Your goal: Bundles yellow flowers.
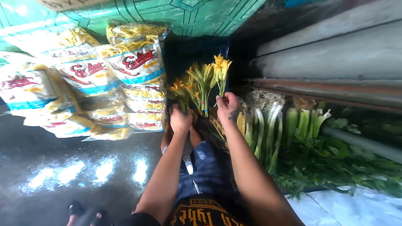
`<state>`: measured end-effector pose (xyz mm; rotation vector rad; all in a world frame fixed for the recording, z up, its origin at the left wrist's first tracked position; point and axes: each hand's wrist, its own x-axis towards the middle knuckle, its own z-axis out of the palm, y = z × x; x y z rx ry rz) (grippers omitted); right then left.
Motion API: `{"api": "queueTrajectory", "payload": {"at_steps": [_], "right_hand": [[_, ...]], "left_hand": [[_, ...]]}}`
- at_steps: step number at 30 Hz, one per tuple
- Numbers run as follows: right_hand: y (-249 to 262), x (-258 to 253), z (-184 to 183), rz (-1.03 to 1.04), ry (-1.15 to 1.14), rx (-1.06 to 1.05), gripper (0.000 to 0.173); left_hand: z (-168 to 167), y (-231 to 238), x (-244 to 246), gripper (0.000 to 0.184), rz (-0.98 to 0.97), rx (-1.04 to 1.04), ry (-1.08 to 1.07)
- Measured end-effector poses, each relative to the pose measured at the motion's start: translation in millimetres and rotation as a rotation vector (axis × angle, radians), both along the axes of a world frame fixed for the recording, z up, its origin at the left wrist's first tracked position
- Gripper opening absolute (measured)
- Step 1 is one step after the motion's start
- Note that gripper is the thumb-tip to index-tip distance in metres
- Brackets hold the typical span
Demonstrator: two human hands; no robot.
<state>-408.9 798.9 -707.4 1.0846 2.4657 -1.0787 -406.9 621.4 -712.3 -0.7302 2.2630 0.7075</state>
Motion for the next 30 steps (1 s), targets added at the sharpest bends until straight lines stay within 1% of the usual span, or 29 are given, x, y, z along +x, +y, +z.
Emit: {"api": "queueTrajectory", "payload": {"at_steps": [2, 3, 4, 5, 6, 8, 10, 11, 13, 15, 17, 20, 24, 28, 30], "right_hand": [[-1, 0, 13, 0.010, 0.032, 0.012, 0.031], [-2, -1, 17, 0.015, 0.014, -0.021, 0.030], [-2, -1, 19, 0.016, -0.032, -0.075, 0.030], [-3, -2, 17, 0.002, -0.094, -0.137, 0.031], [-4, -2, 13, -0.028, -0.155, -0.214, 0.033], [-5, 0, 1, -0.095, -0.205, -0.337, 0.038], [-8, 3, -3, -0.117, -0.206, -0.410, 0.052], [-9, 4, -7, -0.108, -0.203, -0.423, 0.056], [-10, 6, -13, -0.055, -0.215, -0.432, 0.052], [-7, 7, -15, -0.053, -0.228, -0.486, 0.048], [-3, 6, -14, -0.078, -0.198, -0.534, 0.042], [3, 8, -12, -0.117, -0.136, -0.541, 0.032], [1, 17, -13, -0.273, -0.070, -0.631, 0.027], [-3, 22, -9, -0.431, 0.085, -0.715, 0.023], [-4, 24, -1, -0.462, 0.187, -0.703, 0.024]], "left_hand": [[5, 7, 12, 0.062, -0.040, -0.098, 0.146], [4, 10, 19, 0.055, -0.064, -0.108, 0.249], [4, 14, 25, 0.045, -0.092, -0.082, 0.332], [5, 18, 28, 0.035, -0.120, -0.026, 0.365], [4, 22, 29, 0.029, -0.141, 0.059, 0.337], [-1, 30, 28, 0.025, -0.097, 0.229, 0.251], [-9, 38, 25, 0.025, -0.055, 0.291, 0.217], [-10, 42, 21, 0.025, -0.055, 0.288, 0.193], [-8, 47, 15, 0.024, -0.092, 0.283, 0.131], [-7, 48, 11, 0.024, -0.123, 0.301, 0.085], [-9, 45, 13, 0.026, -0.138, 0.340, 0.120], [-8, 42, 22, 0.026, -0.154, 0.381, 0.203], [-7, 45, 34, 0.024, -0.146, 0.447, 0.230], [-10, 49, 35, 0.020, -0.117, 0.520, 0.320], [-10, 49, 32, 0.019, -0.101, 0.560, 0.331]]}}
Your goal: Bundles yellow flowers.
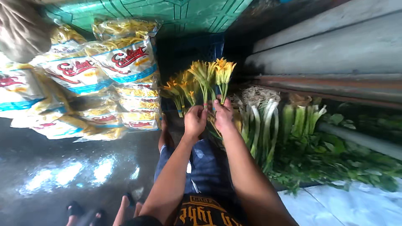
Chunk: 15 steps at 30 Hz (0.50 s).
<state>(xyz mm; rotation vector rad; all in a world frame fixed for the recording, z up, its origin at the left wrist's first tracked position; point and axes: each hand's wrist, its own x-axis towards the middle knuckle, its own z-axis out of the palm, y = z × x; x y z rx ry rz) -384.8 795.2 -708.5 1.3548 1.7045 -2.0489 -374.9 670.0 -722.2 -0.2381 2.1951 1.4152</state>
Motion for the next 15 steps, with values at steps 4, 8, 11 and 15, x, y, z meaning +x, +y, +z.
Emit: {"api": "queueTrajectory", "payload": {"at_steps": [4, 8, 11, 15], "right_hand": [[2, 3, 8, -0.010, 0.151, 0.300, 0.028], [13, -5, 9, -0.085, 0.190, 0.338, 0.029], [16, -11, 14, -0.084, 0.231, 0.323, 0.030], [0, -9, 7, 0.176, 0.086, 0.329, 0.041]], "left_hand": [[-2, 0, -8, 0.015, 0.069, 0.141, 0.028], [4, 0, -9, 0.014, 0.136, 0.248, 0.023], [2, 0, -4, 0.013, 0.098, 0.167, 0.071], [-9, 2, 7, 0.014, 0.013, -0.005, 0.068]]}}
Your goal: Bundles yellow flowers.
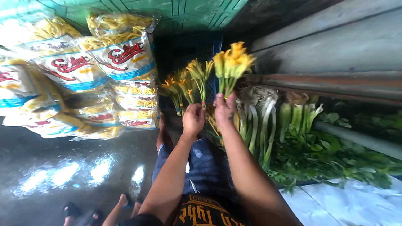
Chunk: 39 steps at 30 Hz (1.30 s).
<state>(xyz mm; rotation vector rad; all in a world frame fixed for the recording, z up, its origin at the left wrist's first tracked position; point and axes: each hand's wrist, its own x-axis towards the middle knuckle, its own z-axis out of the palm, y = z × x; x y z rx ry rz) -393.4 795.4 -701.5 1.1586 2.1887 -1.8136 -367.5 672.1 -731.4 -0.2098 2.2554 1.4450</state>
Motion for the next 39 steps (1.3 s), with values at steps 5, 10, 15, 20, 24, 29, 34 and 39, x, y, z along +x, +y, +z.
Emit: {"api": "queueTrajectory", "payload": {"at_steps": [5, 10, 15, 20, 24, 29, 34, 39], "right_hand": [[-10, -2, -28, 0.295, -0.343, 0.070, 0.073], [-5, 0, -17, 0.199, -0.240, 0.024, 0.052], [-3, 10, 4, 0.059, 0.157, 0.043, 0.048], [-7, 12, 6, 0.063, 0.222, -0.014, 0.046], [-26, 11, -17, 0.271, -0.205, 0.140, 0.056], [-39, -3, -22, 0.323, -0.395, 0.149, 0.069], [-36, -1, -26, 0.303, -0.402, 0.029, 0.070], [-23, 3, -21, 0.176, -0.261, -0.284, 0.048]], "left_hand": [[-5, 0, 7, 0.020, -0.089, -0.139, -0.063], [15, -7, 3, 0.036, -0.019, -0.434, -0.119], [15, 1, -25, 0.034, -0.091, -0.560, -0.351], [18, -1, -26, 0.020, 0.051, -0.423, -0.049], [17, -5, -28, 0.031, -0.084, -0.475, -0.193], [25, -22, -21, 0.040, 0.096, -0.575, -0.164], [3, -47, -36, 0.050, 0.074, -0.421, -0.374], [-1, -67, -32, 0.037, 0.062, -0.325, -0.181]]}}
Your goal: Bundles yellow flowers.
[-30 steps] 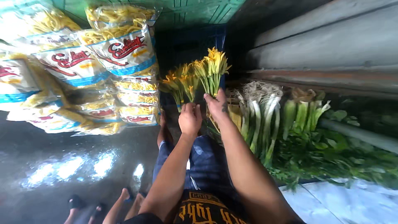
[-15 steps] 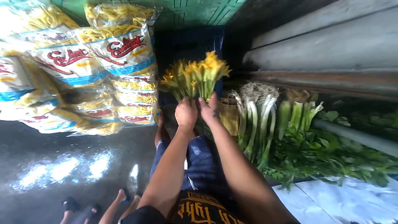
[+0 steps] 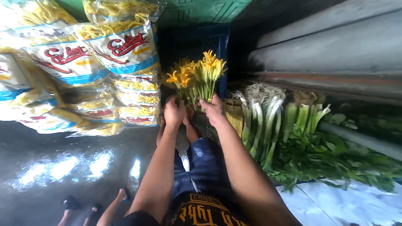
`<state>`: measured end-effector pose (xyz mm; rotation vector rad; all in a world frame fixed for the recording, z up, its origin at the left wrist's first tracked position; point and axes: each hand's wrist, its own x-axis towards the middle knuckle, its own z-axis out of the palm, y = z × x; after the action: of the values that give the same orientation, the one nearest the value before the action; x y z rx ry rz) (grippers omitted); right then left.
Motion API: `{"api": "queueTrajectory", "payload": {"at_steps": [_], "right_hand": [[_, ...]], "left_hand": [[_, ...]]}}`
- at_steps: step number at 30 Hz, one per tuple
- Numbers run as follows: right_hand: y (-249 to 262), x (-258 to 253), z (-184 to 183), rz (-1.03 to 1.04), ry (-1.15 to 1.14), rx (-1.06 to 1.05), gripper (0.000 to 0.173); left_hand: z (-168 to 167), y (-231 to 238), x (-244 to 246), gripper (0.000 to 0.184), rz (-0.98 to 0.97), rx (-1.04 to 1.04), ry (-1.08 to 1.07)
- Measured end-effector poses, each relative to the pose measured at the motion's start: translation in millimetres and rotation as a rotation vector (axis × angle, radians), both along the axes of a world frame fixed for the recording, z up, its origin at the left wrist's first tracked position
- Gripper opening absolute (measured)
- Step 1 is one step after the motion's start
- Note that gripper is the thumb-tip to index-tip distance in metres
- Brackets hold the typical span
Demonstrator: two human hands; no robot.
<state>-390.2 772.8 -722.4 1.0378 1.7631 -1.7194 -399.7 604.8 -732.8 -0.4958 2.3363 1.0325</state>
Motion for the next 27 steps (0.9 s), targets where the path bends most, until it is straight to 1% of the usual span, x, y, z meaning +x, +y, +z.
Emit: {"api": "queueTrajectory", "payload": {"at_steps": [1, 3, 5, 7, 9, 10, 12, 14, 17, 20, 23, 25, 27], "right_hand": [[1, 1, -1, 0.011, -0.009, -0.026, 0.044], [2, 3, -2, 0.123, -0.094, 0.065, 0.039], [-3, -3, 2, 0.267, -0.151, 0.289, 0.040], [-7, -9, 10, 0.382, -0.153, 0.503, 0.046], [-3, -10, 14, 0.406, -0.102, 0.646, 0.045], [2, -11, 14, 0.370, -0.078, 0.674, 0.043], [12, -12, 10, 0.254, -0.069, 0.671, 0.049], [21, -8, 2, 0.190, -0.068, 0.691, 0.051], [27, 0, -8, 0.296, -0.004, 0.814, 0.046], [27, 1, -9, 0.457, 0.011, 0.842, 0.045], [23, 1, -8, 0.512, 0.083, 0.822, 0.042], [20, 2, -10, 0.495, 0.131, 0.784, 0.048], [16, 0, -11, 0.446, 0.137, 0.751, 0.060]], "left_hand": [[0, -1, 0, 0.036, -0.001, -0.001, 0.006], [0, 1, 3, 0.040, -0.006, -0.022, -0.057], [-2, 5, 0, 0.048, 0.013, -0.051, -0.130], [0, 12, -1, 0.059, 0.064, -0.098, -0.110], [5, 19, 0, 0.066, 0.103, -0.166, -0.065], [8, 23, 0, 0.068, 0.111, -0.204, -0.047], [13, 31, -2, 0.066, 0.085, -0.264, -0.010], [12, 37, 1, 0.056, 0.015, -0.296, 0.041], [1, 46, 8, 0.044, -0.062, -0.292, 0.107], [-7, 52, 13, 0.042, -0.111, -0.307, 0.158], [-8, 55, 9, 0.044, -0.137, -0.354, 0.166], [-8, 57, 6, 0.047, -0.129, -0.376, 0.171], [-8, 56, 6, 0.046, -0.118, -0.391, 0.176]]}}
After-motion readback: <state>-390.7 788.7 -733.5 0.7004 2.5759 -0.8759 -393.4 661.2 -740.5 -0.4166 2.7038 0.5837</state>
